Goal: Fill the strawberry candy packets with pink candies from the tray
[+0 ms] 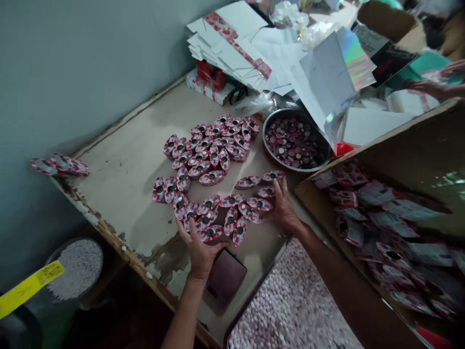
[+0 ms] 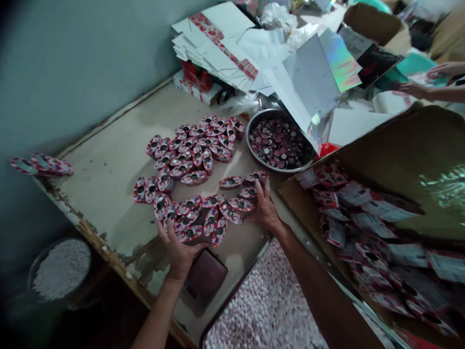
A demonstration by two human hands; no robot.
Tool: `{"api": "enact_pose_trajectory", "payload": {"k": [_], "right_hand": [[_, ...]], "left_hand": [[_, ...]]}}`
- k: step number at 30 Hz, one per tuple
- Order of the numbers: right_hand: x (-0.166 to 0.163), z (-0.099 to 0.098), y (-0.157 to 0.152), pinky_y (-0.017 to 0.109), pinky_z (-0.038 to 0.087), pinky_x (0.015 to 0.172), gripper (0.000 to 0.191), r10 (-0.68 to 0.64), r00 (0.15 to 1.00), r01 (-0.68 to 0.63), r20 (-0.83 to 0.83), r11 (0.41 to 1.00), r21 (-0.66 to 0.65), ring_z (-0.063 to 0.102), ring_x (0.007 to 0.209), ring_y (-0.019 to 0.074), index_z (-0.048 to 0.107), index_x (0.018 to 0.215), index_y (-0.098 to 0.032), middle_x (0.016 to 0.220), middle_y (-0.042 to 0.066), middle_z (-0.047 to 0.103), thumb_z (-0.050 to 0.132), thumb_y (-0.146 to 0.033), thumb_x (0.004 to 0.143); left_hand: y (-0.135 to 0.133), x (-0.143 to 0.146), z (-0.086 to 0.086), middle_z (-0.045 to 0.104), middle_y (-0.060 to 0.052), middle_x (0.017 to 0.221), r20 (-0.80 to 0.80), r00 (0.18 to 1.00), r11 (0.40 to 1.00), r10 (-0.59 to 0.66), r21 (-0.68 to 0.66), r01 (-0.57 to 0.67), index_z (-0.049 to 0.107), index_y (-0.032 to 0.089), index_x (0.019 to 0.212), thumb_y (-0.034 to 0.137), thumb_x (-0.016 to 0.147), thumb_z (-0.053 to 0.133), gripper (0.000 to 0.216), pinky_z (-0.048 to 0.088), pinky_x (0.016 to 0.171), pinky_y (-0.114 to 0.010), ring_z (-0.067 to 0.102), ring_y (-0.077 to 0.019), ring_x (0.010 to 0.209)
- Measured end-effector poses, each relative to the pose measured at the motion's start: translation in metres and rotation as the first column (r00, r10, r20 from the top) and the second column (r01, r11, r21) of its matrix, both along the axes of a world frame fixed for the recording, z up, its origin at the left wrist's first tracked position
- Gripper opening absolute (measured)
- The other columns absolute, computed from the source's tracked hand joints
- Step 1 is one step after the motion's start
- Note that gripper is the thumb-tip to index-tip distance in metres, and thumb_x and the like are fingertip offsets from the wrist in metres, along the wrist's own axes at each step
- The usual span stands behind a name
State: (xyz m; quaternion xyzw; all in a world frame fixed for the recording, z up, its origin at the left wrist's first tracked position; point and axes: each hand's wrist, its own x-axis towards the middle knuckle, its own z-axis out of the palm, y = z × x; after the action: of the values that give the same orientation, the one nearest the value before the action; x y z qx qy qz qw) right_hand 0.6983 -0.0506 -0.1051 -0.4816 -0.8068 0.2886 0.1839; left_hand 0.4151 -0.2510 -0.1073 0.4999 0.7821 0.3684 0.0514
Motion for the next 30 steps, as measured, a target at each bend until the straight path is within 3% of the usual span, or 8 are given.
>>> {"api": "enact_pose_trajectory", "payload": {"k": [3, 6, 9, 12, 17, 22, 27, 30], "right_hand": [[-0.021, 0.003, 0.010, 0.052, 0.037, 0.121, 0.146, 0.128, 0.992, -0.127, 0.012, 0.989, -0.071, 0.016, 0.159, 0.0412, 0.008, 0.168, -0.035, 0.174, 0.014, -0.015, 0.098, -0.028, 0.054], [-0.040, 0.001, 0.004, 0.051, 0.035, 0.123, 0.143, 0.207, 0.978, -0.209, -0.026, 0.974, -0.089, 0.016, 0.159, 0.0385, 0.006, 0.166, -0.043, 0.175, 0.009, -0.011, 0.096, -0.025, 0.057], [-0.059, -0.009, 0.004, 0.054, 0.033, 0.124, 0.141, 0.149, 0.986, -0.153, -0.070, 0.987, -0.057, 0.013, 0.160, 0.0395, 0.010, 0.166, -0.043, 0.175, 0.008, -0.008, 0.097, -0.032, 0.056], [-0.078, -0.018, 0.014, 0.055, 0.036, 0.122, 0.128, 0.076, 0.993, -0.079, -0.091, 0.996, -0.036, 0.017, 0.158, 0.0411, 0.023, 0.165, -0.039, 0.175, 0.008, -0.003, 0.095, -0.042, 0.058], [-0.101, -0.025, 0.037, 0.057, 0.036, 0.122, 0.119, 0.031, 0.991, -0.023, -0.130, 0.998, 0.064, 0.018, 0.158, 0.0448, 0.036, 0.161, -0.030, 0.175, 0.010, -0.007, 0.092, -0.054, 0.059], [-0.118, -0.025, 0.058, 0.056, 0.031, 0.125, 0.118, 0.001, 0.994, 0.013, -0.109, 0.992, 0.127, 0.007, 0.160, 0.0426, 0.034, 0.161, -0.028, 0.175, 0.009, -0.002, 0.089, -0.063, 0.063], [-0.135, -0.027, 0.087, 0.057, 0.027, 0.127, 0.120, -0.005, 0.990, 0.033, -0.144, 0.981, 0.192, 0.008, 0.160, 0.0426, 0.031, 0.161, -0.026, 0.174, 0.008, -0.010, 0.087, -0.068, 0.064], [-0.148, -0.030, 0.107, 0.062, 0.020, 0.127, 0.122, -0.013, 0.991, 0.039, -0.137, 0.982, 0.186, 0.002, 0.160, 0.0423, 0.023, 0.164, -0.028, 0.174, 0.008, -0.010, 0.085, -0.069, 0.068]], "left_hand": [[0.008, 0.012, -0.003, -0.003, -0.030, 0.169, 0.006, 1.000, 1.000, 0.029, 0.001, -0.029, 0.013, 0.022, 0.165, 0.073, 0.054, 0.088, 0.143, 0.026, 0.121, -0.071, 0.005, -0.0517, 0.157], [0.016, 0.012, -0.008, -0.003, -0.026, 0.170, 0.024, 0.997, 0.997, 0.070, 0.028, -0.070, 0.012, 0.025, 0.166, 0.068, 0.060, 0.088, 0.137, 0.026, 0.121, -0.071, 0.003, -0.0506, 0.158], [0.032, 0.003, -0.013, -0.006, -0.022, 0.172, 0.064, 0.996, 0.995, 0.059, 0.079, -0.064, 0.013, 0.025, 0.166, 0.065, 0.071, 0.082, 0.125, 0.029, 0.123, -0.067, 0.008, -0.0485, 0.158], [0.054, -0.016, -0.014, -0.007, -0.016, 0.174, 0.096, 0.995, 0.994, -0.013, 0.108, 0.002, 0.015, 0.029, 0.166, 0.063, 0.076, 0.080, 0.116, 0.031, 0.125, -0.059, 0.010, -0.0439, 0.159], [0.092, -0.054, -0.016, -0.012, -0.014, 0.174, 0.082, 0.991, 0.985, -0.105, 0.149, 0.092, 0.026, 0.029, 0.164, 0.064, 0.075, 0.080, 0.111, 0.021, 0.128, -0.058, 0.002, -0.0418, 0.160], [0.128, -0.081, -0.017, -0.008, -0.015, 0.174, 0.058, 0.991, 0.985, -0.118, 0.135, 0.109, 0.034, 0.028, 0.160, 0.063, 0.073, 0.083, 0.106, 0.014, 0.129, -0.059, 0.001, -0.0403, 0.161], [0.169, -0.099, -0.010, -0.005, -0.017, 0.174, 0.058, 0.989, 0.981, -0.133, 0.149, 0.124, 0.035, 0.023, 0.159, 0.060, 0.071, 0.086, 0.108, 0.016, 0.131, -0.053, 0.004, -0.0380, 0.161], [0.200, -0.110, -0.005, -0.004, -0.021, 0.173, 0.081, 0.987, 0.980, -0.138, 0.155, 0.125, 0.033, 0.015, 0.159, 0.065, 0.072, 0.083, 0.112, 0.016, 0.131, -0.051, 0.006, -0.0369, 0.161]]}}
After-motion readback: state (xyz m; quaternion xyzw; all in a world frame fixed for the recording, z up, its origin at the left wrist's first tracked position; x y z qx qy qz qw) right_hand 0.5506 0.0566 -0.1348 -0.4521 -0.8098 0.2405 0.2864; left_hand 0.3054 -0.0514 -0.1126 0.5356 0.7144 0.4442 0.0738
